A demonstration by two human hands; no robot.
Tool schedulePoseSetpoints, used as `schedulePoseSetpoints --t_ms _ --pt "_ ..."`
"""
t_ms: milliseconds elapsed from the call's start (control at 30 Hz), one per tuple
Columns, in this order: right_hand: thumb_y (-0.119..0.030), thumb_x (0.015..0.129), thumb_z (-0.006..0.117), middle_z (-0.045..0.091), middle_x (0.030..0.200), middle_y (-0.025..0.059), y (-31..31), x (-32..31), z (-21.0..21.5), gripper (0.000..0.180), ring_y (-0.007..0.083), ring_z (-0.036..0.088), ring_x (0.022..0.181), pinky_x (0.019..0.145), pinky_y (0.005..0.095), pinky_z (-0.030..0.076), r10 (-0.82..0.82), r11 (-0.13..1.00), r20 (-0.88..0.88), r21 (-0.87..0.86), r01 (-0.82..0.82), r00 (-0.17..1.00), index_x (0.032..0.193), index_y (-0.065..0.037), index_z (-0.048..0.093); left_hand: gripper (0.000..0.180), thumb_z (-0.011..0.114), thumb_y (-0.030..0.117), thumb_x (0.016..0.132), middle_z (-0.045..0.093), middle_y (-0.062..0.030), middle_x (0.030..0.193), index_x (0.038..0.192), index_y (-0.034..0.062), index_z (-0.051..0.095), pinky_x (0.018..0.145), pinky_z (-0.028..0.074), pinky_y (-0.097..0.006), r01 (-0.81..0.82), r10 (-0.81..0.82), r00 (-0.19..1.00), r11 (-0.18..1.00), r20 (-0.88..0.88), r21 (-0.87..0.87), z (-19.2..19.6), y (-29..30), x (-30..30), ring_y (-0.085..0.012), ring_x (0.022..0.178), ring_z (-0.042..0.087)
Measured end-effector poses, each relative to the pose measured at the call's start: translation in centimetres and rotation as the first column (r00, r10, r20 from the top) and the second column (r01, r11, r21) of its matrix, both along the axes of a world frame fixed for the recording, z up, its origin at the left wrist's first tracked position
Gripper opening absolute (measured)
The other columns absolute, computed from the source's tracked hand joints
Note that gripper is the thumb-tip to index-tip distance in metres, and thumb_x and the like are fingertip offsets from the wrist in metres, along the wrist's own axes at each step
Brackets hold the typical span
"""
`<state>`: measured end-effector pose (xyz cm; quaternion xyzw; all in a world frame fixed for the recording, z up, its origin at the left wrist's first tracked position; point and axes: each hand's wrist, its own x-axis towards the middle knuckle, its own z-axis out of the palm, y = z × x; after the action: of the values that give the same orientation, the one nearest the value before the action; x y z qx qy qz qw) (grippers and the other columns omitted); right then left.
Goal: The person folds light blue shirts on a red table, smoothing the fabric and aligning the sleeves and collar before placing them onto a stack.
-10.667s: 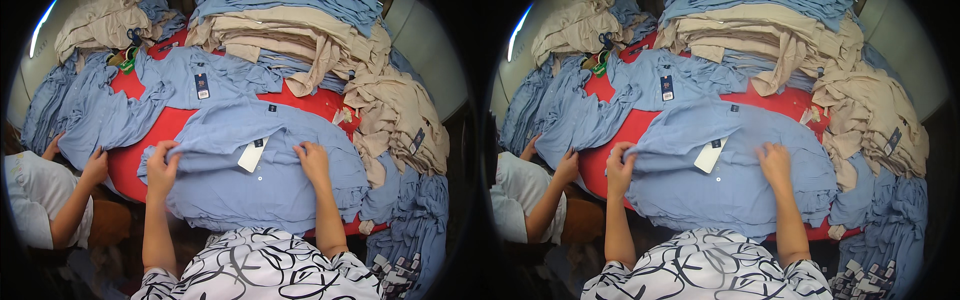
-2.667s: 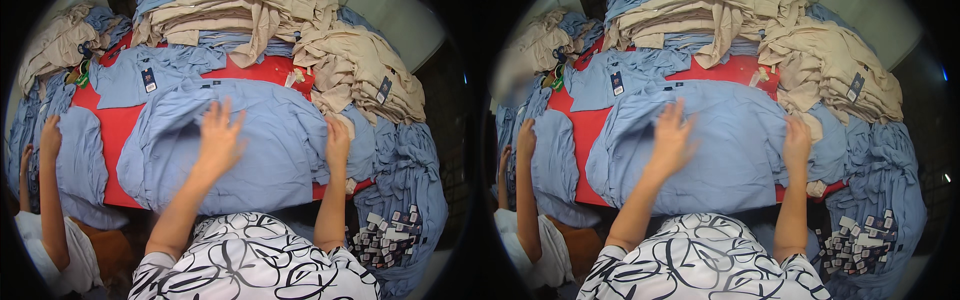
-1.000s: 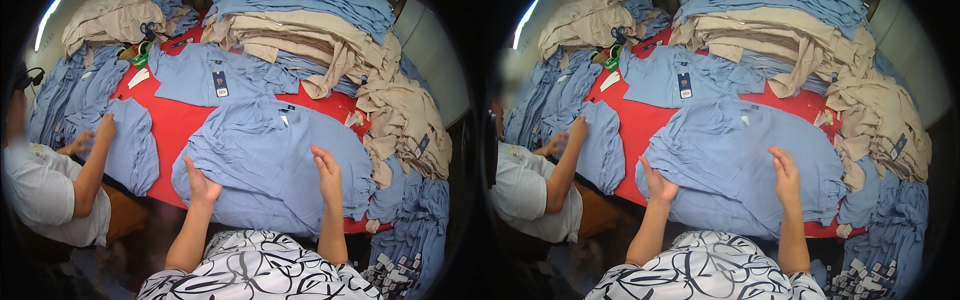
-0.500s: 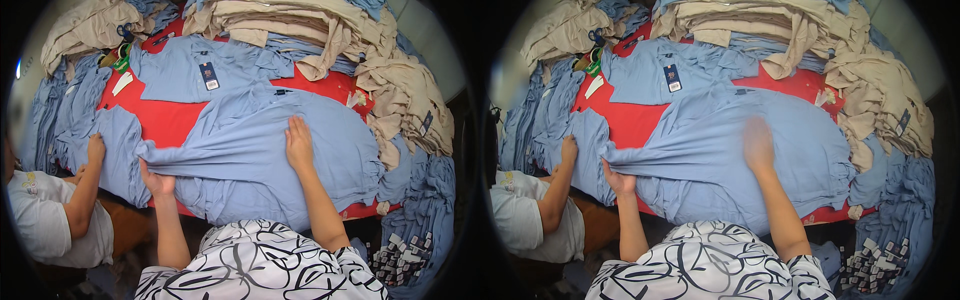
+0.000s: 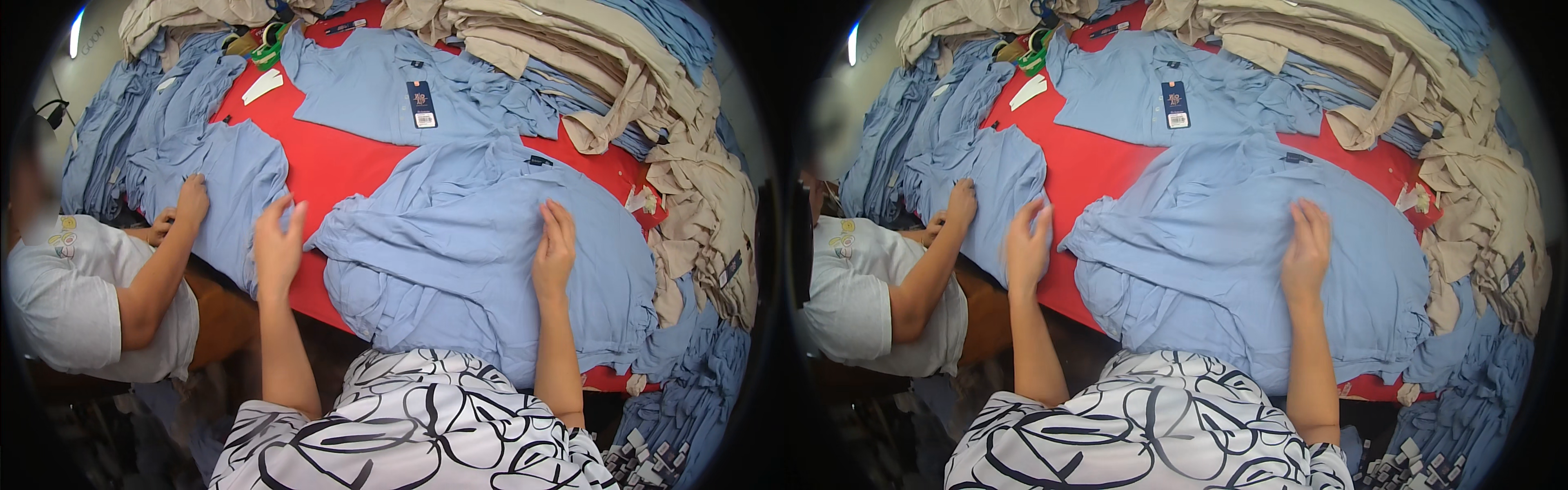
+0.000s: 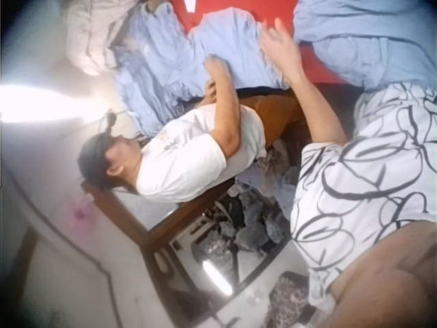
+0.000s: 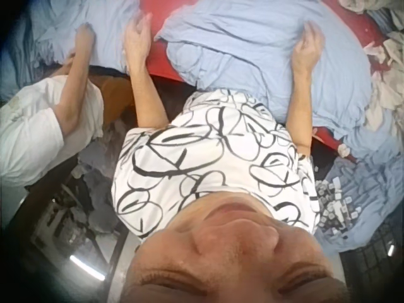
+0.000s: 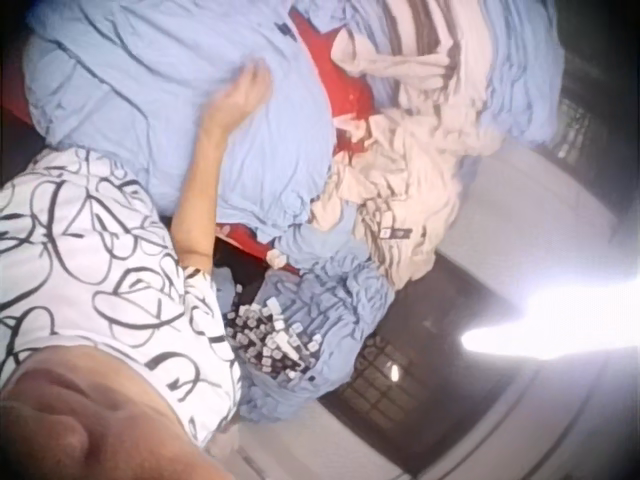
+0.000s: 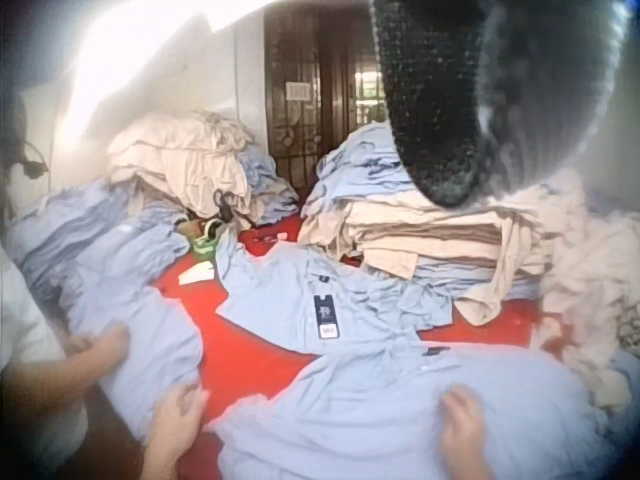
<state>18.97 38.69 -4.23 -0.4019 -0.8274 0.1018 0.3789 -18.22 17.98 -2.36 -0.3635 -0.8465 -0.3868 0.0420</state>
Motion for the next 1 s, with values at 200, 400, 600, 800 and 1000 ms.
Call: schedulePoseSetpoints --t_ms 200,400,600,800,1000 --pt "-0.006 0.096 0.046 0.049 0.141 0.0142 0.7 -3.1 -1.5 0.037 0.0319 0.041 0.135 0.113 0.0489 0.025 -0.01 0.997 0.215 -0.073 0.027 0.977 0.131 0.0 0.052 0.029 0.064 0.026 0.092 0.063 -0.0088 0.082 0.099 -0.0019 0.06 0.069 0.045 -0.033 0.272 -0.228 0.878 0.961 0.42 -0.046 -1.4 4.7 -1.0 -0.0223 0.074 0.058" --pt "-0.02 0.102 0.04 0.036 0.152 0.0117 1.6 -2.4 -3.3 0.045 0.0271 0.03 0.142 0.115 0.0494 0.019 -0.227 0.968 0.403 -0.004 0.249 0.887 0.145 -0.006 0.04 0.023 0.059 0.024 0.096 0.043 0.0036 0.067 0.088 0.0026 0.054 0.055 0.03 -0.024 0.018 -0.087 0.951 0.973 0.296 0.229 -0.8 4.7 -1.7 -0.0053 0.063 0.034" --pt "-0.019 0.099 0.046 0.043 0.147 0.014 3.3 -0.8 -3.5 0.041 0.0275 0.033 0.141 0.116 0.0417 0.022 -0.041 0.982 0.155 -0.174 0.068 0.987 0.138 -0.005 0.049 0.024 0.059 0.023 0.096 0.041 0.003 0.065 0.087 0.0024 0.051 0.054 0.029 -0.025 0.054 -0.134 0.918 0.974 0.372 0.218 -1.0 3.1 -1.8 -0.0059 0.061 0.033" --pt "-0.02 0.084 0.069 0.056 0.129 0.0116 -5.1 -2.1 5.9 0.064 0.0188 0.055 0.109 0.091 0.0293 0.044 0.12 0.861 -0.333 -0.433 -0.265 0.935 0.142 -0.006 0.045 0.02 0.067 0.018 0.09 0.059 -0.0005 0.073 0.091 0.0013 0.057 0.057 0.04 -0.024 0.423 -0.564 0.726 0.818 0.394 0.39 8.5 4.9 8.6 -0.0073 0.061 0.049" --pt "-0.012 0.085 0.064 0.062 0.109 0.016 -4.5 6.5 9.6 0.041 0.0229 0.064 0.09 0.081 0.0351 0.052 -0.09 0.949 -0.737 -0.267 -0.167 0.67 0.121 0.005 0.054 0.022 0.073 0.017 0.082 0.062 -0.0077 0.08 0.084 0.0007 0.059 0.068 0.048 -0.032 0.792 -0.822 0.568 0.535 -0.033 0.294 11.7 5.7 16.1 -0.0207 0.075 0.06"
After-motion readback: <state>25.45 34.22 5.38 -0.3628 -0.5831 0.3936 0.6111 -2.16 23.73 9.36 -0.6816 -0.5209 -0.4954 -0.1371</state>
